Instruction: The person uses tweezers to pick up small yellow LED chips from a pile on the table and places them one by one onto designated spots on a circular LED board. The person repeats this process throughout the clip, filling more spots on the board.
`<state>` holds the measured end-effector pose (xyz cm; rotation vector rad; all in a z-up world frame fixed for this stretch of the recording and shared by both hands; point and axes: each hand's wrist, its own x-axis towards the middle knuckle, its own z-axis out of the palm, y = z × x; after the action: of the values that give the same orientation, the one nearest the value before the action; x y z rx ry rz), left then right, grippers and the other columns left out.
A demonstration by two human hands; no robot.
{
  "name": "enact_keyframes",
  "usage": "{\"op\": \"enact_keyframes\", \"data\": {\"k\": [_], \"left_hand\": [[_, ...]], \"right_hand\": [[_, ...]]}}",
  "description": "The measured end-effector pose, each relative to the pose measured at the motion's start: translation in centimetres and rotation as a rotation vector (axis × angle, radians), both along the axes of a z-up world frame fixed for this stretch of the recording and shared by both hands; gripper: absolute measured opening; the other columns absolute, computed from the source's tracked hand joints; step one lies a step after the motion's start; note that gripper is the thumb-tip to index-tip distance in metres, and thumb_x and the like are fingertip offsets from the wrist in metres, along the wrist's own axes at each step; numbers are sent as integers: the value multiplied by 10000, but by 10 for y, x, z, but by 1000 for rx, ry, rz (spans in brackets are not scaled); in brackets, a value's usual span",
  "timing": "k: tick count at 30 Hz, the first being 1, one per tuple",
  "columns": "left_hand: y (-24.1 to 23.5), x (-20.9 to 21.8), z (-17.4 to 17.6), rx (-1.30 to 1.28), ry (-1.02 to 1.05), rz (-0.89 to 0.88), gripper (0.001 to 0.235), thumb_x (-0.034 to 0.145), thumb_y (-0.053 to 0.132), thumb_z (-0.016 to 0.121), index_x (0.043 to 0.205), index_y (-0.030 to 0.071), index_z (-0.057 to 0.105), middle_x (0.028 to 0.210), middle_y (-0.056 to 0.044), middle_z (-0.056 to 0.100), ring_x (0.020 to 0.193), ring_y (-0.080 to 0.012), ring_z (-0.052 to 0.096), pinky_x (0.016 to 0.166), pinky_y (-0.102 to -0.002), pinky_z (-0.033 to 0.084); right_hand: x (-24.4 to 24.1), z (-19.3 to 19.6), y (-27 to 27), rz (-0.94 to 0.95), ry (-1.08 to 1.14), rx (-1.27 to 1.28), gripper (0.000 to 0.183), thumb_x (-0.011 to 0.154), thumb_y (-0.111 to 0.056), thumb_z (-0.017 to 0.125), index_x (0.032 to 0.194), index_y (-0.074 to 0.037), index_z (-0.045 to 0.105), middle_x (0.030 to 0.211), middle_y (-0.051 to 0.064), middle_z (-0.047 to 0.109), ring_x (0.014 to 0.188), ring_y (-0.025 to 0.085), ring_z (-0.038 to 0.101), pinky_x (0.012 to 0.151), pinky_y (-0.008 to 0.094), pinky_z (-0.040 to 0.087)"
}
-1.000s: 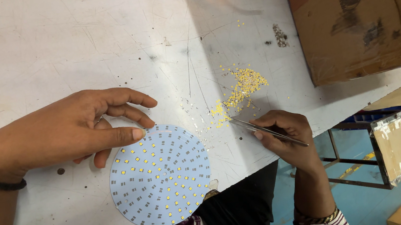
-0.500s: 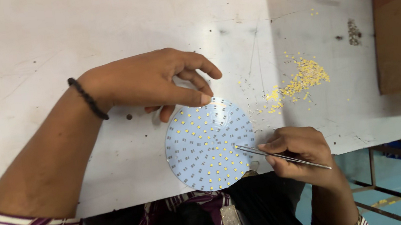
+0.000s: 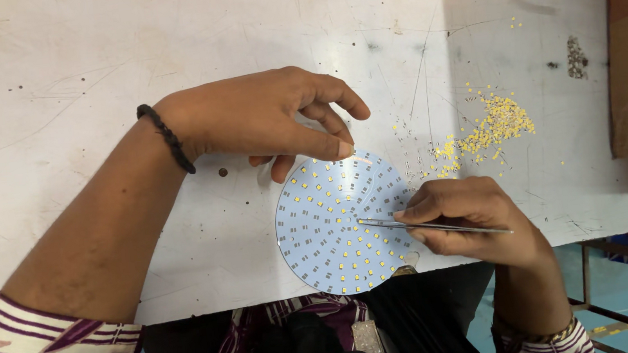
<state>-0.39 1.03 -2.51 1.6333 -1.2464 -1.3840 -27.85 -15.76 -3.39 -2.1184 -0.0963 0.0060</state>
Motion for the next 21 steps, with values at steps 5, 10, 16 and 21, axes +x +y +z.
{"op": "enact_keyframes", "data": {"k": [5, 10, 16, 21], "left_hand": [[0, 0, -1, -23, 1, -6, 738, 710, 354, 701, 1391, 101, 567, 1108, -148, 780, 396, -141, 679, 357, -243, 512], [0, 0, 0, -19, 3, -2, 734, 718, 354, 707, 1393, 99, 569, 1105, -147, 786, 398, -139, 682, 358, -242, 507], [0, 0, 4, 4, 7, 0, 732, 742, 393, 724, 1396, 104, 568, 1134, -139, 772, 401, -148, 670, 362, -244, 497], [-3, 2, 1, -44, 78, -64, 724, 739, 390, 680, 1403, 129, 557, 1169, -86, 775, 412, -125, 658, 341, -247, 478]], "right_hand": [[0, 0, 0, -60, 146, 127, 185, 869, -31, 754, 1038, 47, 749, 813, 99, 741, 582, 103, 695, 497, 235, 522], [1, -1, 1, -55, 122, 80, 194, 857, -36, 772, 1033, 44, 754, 786, 92, 737, 594, 110, 693, 511, 242, 522], [-16, -9, -5, -160, -71, 41, 173, 851, -61, 773, 996, 26, 735, 827, 82, 744, 694, 111, 706, 615, 241, 545], [-65, -19, -11, -657, -128, -54, 115, 885, -34, 751, 971, 38, 729, 800, 41, 709, 682, 66, 625, 601, 208, 474]]}}
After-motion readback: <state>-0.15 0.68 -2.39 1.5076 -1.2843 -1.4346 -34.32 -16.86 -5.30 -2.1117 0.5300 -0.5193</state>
